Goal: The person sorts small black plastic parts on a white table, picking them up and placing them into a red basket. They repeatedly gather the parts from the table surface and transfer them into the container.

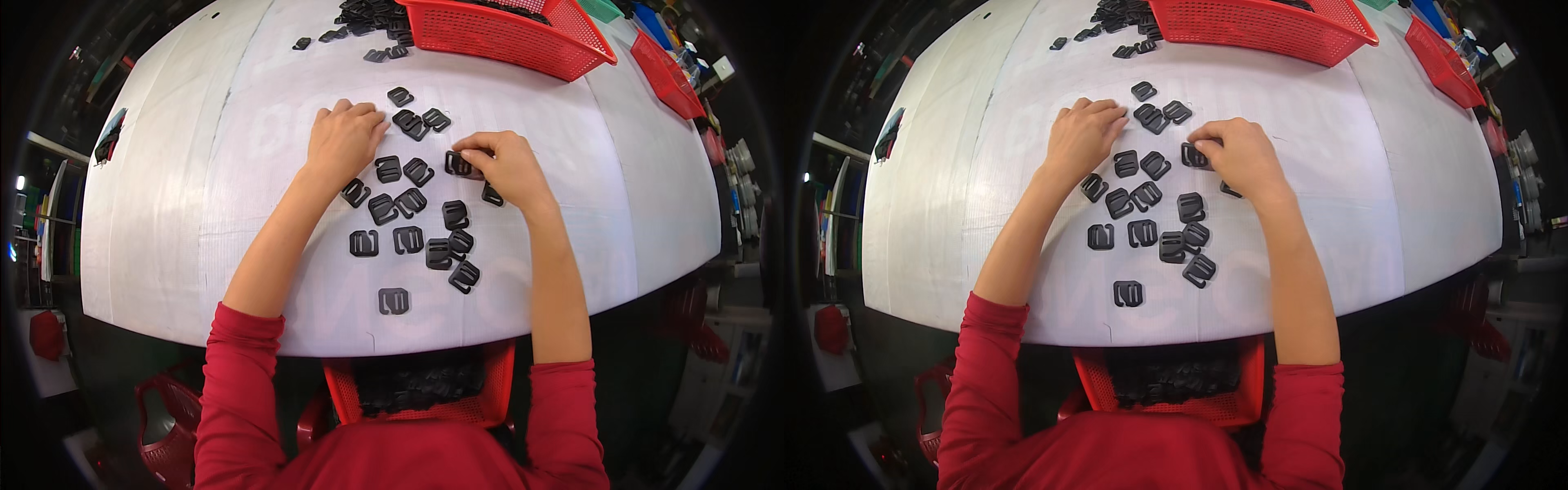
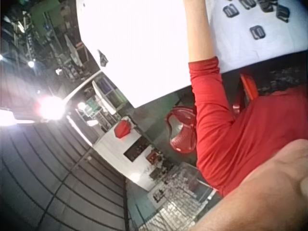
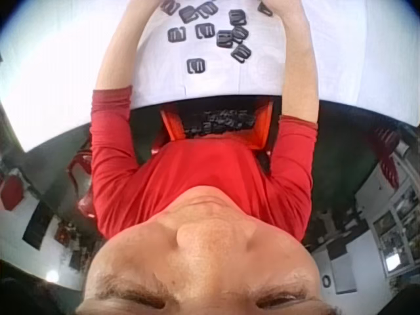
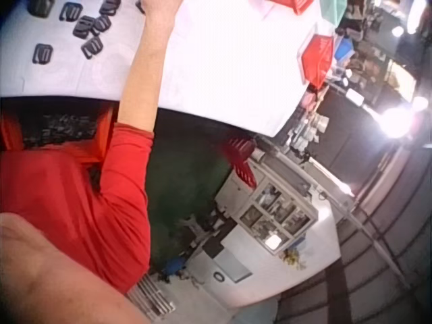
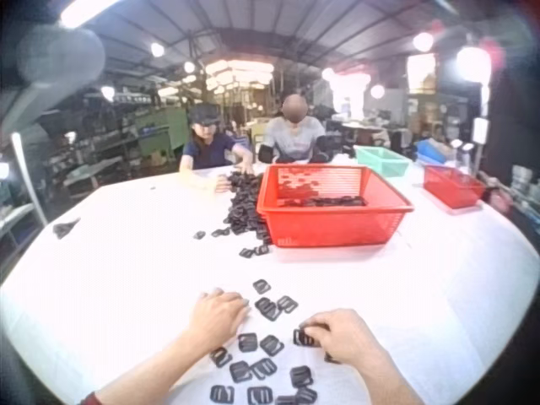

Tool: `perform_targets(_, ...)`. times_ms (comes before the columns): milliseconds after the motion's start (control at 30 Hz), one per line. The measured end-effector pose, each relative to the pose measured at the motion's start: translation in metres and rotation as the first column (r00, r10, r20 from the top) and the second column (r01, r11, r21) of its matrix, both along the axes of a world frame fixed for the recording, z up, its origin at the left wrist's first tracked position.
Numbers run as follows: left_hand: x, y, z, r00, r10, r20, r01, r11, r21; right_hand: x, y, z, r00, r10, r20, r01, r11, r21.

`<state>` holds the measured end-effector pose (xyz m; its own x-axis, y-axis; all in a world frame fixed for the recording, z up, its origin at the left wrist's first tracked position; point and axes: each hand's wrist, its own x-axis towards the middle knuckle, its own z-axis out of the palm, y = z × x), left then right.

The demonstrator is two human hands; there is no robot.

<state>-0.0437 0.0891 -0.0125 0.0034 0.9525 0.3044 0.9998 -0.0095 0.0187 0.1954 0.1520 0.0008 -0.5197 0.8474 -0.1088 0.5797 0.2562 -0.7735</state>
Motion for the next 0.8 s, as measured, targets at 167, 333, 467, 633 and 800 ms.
perform_targets(167,0.014,0.004,0.001,0.996,-0.069,0.047,0.065,0.995,0.077,-0.018,0.024,-0.006,0.991,0.078,0.113,-0.131,0.789,0.6)
perform_targets(333,0.02,0.019,-0.02,0.981,-0.13,0.141,0.105,0.979,0.175,-0.043,0.034,-0.026,0.987,0.017,0.161,-0.11,0.801,0.589)
perform_targets(467,0.018,0.033,-0.023,0.97,-0.173,0.171,0.149,0.978,0.143,-0.024,0.034,-0.009,0.991,-0.111,0.071,0.098,0.98,0.171)
perform_targets(633,0.008,0.054,-0.033,0.957,-0.182,0.225,0.147,0.975,0.166,0.015,0.056,-0.032,0.983,-0.181,-0.007,0.167,0.886,0.432)
perform_targets(800,0.003,0.066,-0.038,0.947,-0.149,0.283,0.146,0.989,0.034,0.019,0.064,-0.038,0.994,-0.1,-0.054,0.114,0.895,0.431)
